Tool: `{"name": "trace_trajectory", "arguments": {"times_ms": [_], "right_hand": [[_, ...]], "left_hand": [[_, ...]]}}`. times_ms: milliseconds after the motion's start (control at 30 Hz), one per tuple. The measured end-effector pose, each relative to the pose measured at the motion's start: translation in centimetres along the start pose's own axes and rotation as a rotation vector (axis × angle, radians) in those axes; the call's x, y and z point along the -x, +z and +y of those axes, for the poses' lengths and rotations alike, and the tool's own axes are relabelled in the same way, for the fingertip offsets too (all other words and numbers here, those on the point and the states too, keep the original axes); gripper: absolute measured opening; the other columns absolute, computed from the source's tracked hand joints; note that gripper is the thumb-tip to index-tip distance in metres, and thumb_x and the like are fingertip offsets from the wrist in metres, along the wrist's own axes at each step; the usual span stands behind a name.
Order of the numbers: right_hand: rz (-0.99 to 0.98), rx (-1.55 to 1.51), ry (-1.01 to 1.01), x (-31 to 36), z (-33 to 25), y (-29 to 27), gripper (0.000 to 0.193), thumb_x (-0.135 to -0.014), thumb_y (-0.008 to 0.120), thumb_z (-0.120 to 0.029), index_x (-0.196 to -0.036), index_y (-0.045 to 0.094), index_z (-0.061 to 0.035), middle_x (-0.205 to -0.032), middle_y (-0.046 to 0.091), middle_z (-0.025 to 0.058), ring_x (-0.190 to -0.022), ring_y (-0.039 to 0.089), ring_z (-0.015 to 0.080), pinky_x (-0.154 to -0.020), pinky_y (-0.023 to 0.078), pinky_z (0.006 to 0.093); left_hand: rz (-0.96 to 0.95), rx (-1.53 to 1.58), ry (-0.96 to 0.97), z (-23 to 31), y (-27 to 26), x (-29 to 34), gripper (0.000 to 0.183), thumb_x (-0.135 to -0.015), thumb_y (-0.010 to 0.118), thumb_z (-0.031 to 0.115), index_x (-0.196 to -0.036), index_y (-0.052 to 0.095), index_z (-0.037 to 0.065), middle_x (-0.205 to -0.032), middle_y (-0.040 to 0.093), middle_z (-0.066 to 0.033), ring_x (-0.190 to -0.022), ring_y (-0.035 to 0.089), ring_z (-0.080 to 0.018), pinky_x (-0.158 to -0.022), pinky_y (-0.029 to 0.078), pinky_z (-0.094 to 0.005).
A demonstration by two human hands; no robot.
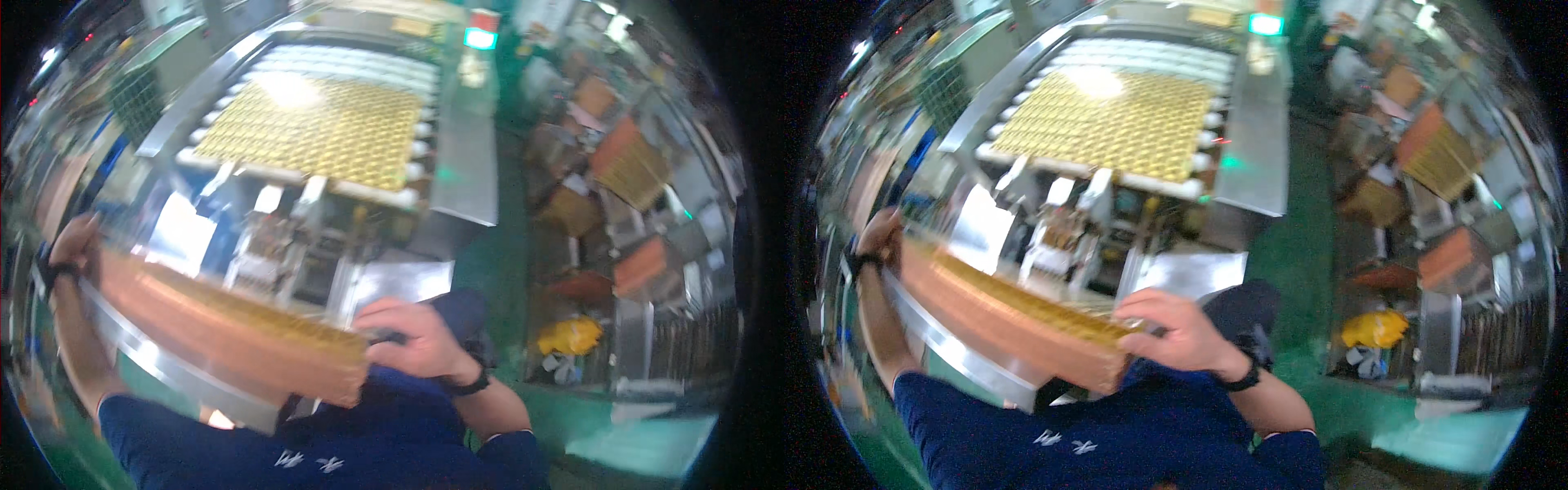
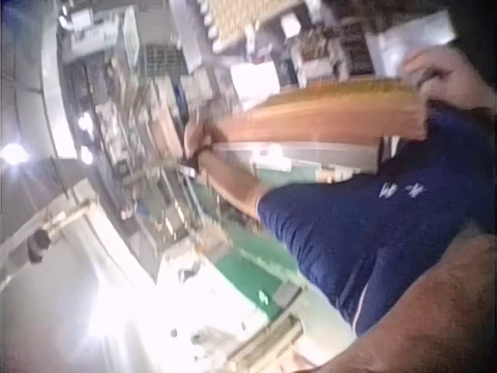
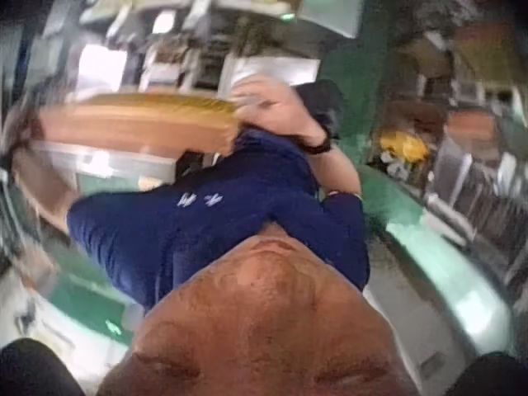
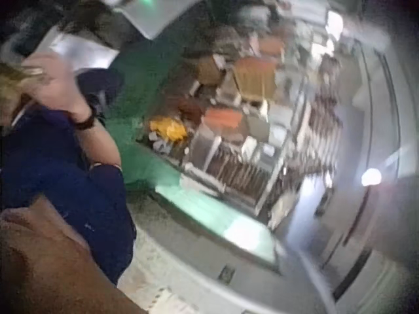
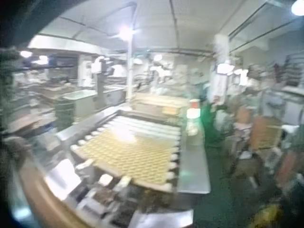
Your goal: Processing and stacking perforated metal sheets in a fabrication facility.
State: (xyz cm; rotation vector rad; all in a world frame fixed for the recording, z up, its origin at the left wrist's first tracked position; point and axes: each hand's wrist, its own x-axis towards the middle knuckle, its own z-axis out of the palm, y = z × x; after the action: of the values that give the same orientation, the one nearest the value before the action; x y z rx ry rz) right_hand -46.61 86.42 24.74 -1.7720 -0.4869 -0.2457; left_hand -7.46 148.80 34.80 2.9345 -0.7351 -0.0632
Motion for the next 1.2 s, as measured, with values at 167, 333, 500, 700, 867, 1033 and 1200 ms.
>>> {"name": "trace_trajectory", "arguments": {"times_ms": [167,333,500,700,867,1033,1200], "right_hand": [[0.024,0.141,0.063,-0.9,0.8,0.8,0.026,-0.087,0.074,-0.016,-0.109,0.069,-0.0018,-0.107,0.070,0.0147,-0.100,0.068,0.0308,-0.087,0.054,0.0382],[0.004,0.267,-0.020,-0.3,3.1,3.0,0.021,-0.091,0.069,-0.015,-0.107,0.069,-0.0019,-0.101,0.070,0.0151,-0.092,0.067,0.0328,-0.081,0.054,0.0405],[0.019,0.320,-0.070,-0.7,3.1,3.1,0.020,-0.093,0.065,-0.016,-0.107,0.069,-0.0019,-0.098,0.070,0.0153,-0.088,0.067,0.0336,-0.077,0.053,0.0417],[0.029,0.315,-0.065,-0.6,3.8,3.2,0.021,-0.094,0.064,-0.018,-0.107,0.069,-0.0015,-0.097,0.070,0.0159,-0.088,0.067,0.0335,-0.077,0.054,0.0415],[0.016,0.300,-0.061,-0.7,4.4,3.6,0.022,-0.095,0.064,-0.019,-0.108,0.069,-0.0017,-0.099,0.070,0.0154,-0.091,0.067,0.0328,-0.079,0.054,0.0415],[0.044,0.287,-0.069,-0.5,4.0,3.5,0.023,-0.094,0.065,-0.019,-0.107,0.069,-0.0011,-0.099,0.070,0.0152,-0.091,0.067,0.0328,-0.079,0.054,0.0412],[0.052,0.303,-0.072,-0.5,4.1,3.5,0.022,-0.093,0.066,-0.019,-0.105,0.069,-0.0006,-0.099,0.070,0.0151,-0.089,0.066,0.0329,-0.078,0.054,0.0409]], "left_hand": [[-0.017,0.456,-0.448,-1.1,2.5,-2.8,0.039,-0.100,0.054,0.039,-0.093,0.064,0.002,-0.071,0.060,-0.0042,-0.064,0.060,-0.0154,-0.059,0.048,-0.0328],[0.038,0.306,-0.373,-3.8,4.6,-3.2,0.042,-0.098,0.056,0.040,-0.093,0.065,0.000,-0.072,0.062,-0.0064,-0.066,0.061,-0.0169,-0.063,0.050,-0.0343],[0.023,0.351,-0.388,-6.6,4.6,-3.1,0.045,-0.098,0.057,0.042,-0.099,0.066,-0.002,-0.077,0.066,-0.0099,-0.069,0.063,-0.0185,-0.065,0.052,-0.0349],[-0.005,0.403,-0.465,-1.3,3.7,-2.6,0.048,-0.098,0.059,0.044,-0.098,0.066,-0.003,-0.078,0.065,-0.0096,-0.068,0.063,-0.0195,-0.064,0.051,-0.0360],[0.073,0.425,-0.433,-5.1,5.2,-2.9,0.046,-0.096,0.061,0.044,-0.098,0.067,-0.001,-0.076,0.064,-0.0097,-0.067,0.062,-0.0182,-0.060,0.050,-0.0342],[0.033,0.421,-0.475,-1.0,4.0,-2.3,0.046,-0.096,0.062,0.045,-0.096,0.068,-0.001,-0.077,0.065,-0.0078,-0.067,0.062,-0.0175,-0.060,0.049,-0.0341],[0.024,0.401,-0.454,0.2,3.6,-1.9,0.047,-0.096,0.058,0.045,-0.095,0.068,-0.001,-0.077,0.064,-0.0077,-0.069,0.063,-0.0176,-0.062,0.050,-0.0346]]}}
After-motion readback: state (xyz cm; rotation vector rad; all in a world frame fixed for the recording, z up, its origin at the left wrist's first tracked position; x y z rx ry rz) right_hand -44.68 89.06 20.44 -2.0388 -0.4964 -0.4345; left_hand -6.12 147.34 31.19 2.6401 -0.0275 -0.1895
